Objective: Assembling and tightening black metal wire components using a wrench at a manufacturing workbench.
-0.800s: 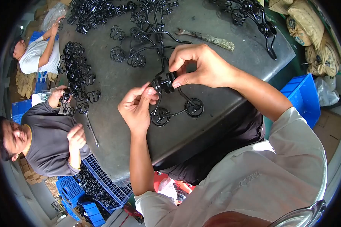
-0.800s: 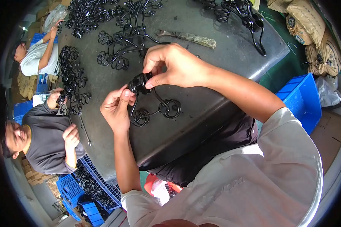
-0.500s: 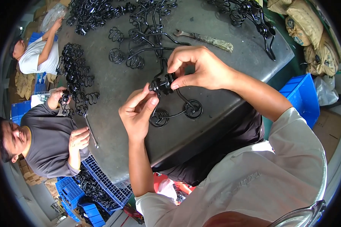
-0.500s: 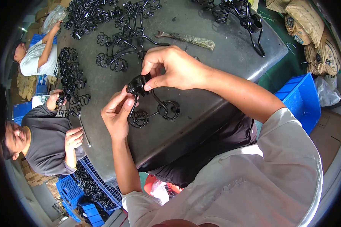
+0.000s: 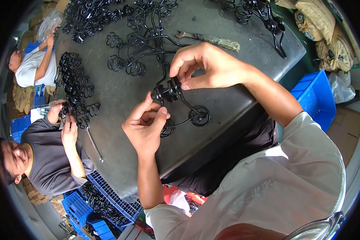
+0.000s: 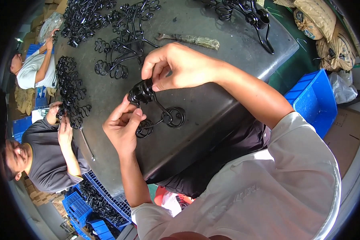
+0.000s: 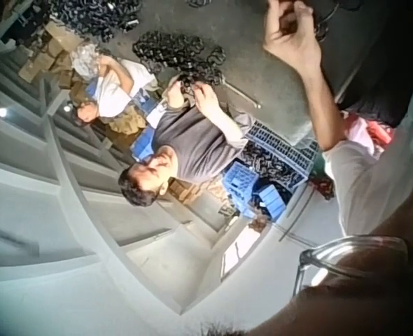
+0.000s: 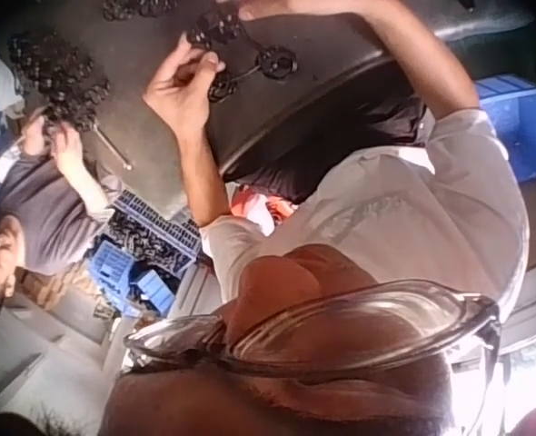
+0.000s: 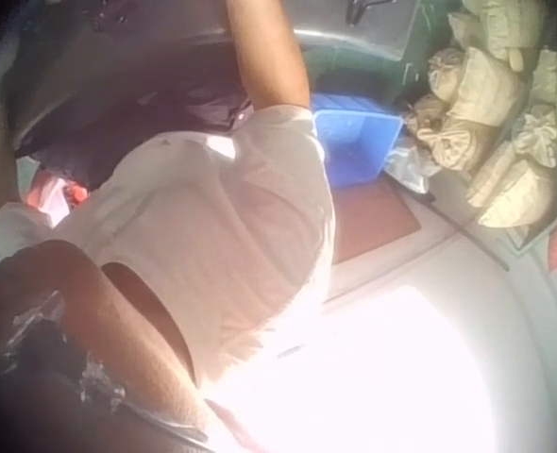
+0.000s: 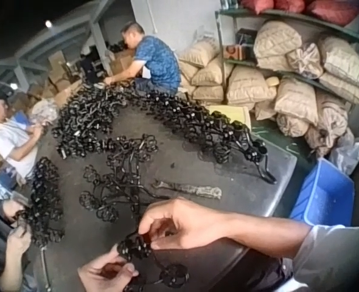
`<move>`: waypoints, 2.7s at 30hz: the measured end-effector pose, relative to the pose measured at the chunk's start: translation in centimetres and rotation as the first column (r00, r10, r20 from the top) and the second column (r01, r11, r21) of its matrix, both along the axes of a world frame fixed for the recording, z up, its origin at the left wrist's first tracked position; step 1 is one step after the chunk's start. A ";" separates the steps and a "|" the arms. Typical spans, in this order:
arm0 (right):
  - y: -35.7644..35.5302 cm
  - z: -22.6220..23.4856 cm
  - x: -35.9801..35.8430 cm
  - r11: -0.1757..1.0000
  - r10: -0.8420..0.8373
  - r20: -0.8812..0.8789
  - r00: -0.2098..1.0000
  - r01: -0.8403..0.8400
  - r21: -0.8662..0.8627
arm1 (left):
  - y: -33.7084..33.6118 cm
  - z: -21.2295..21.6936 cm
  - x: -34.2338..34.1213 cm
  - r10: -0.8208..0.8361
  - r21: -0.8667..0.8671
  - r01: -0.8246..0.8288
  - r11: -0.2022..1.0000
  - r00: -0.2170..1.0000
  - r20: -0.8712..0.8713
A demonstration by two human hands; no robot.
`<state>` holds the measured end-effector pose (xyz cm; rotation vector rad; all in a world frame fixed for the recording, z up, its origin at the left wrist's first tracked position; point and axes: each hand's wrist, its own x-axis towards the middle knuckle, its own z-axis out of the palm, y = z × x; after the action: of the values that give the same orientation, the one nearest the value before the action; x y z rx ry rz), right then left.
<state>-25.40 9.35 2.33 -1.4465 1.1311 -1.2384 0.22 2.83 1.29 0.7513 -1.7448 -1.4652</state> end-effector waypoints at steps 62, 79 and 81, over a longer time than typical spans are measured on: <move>-0.1 0.9 -2.6 0.911 -0.336 -0.406 0.850 0.184 -0.368 | -0.2 1.0 1.6 0.030 -0.057 -0.021 0.998 0.985 0.168; -1.9 -1.2 3.0 0.946 -0.209 -0.324 0.922 0.106 -0.308 | -0.2 1.4 1.0 0.089 -0.050 -0.081 0.996 0.976 0.198; -1.8 -1.1 3.5 0.927 -0.248 -0.281 0.927 0.143 -0.346 | -0.2 1.6 1.0 0.087 -0.054 -0.077 0.996 0.974 0.208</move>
<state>-21.87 7.56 1.25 -1.8679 1.3673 -1.4111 1.23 2.62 2.94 0.9718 -1.8735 -1.3258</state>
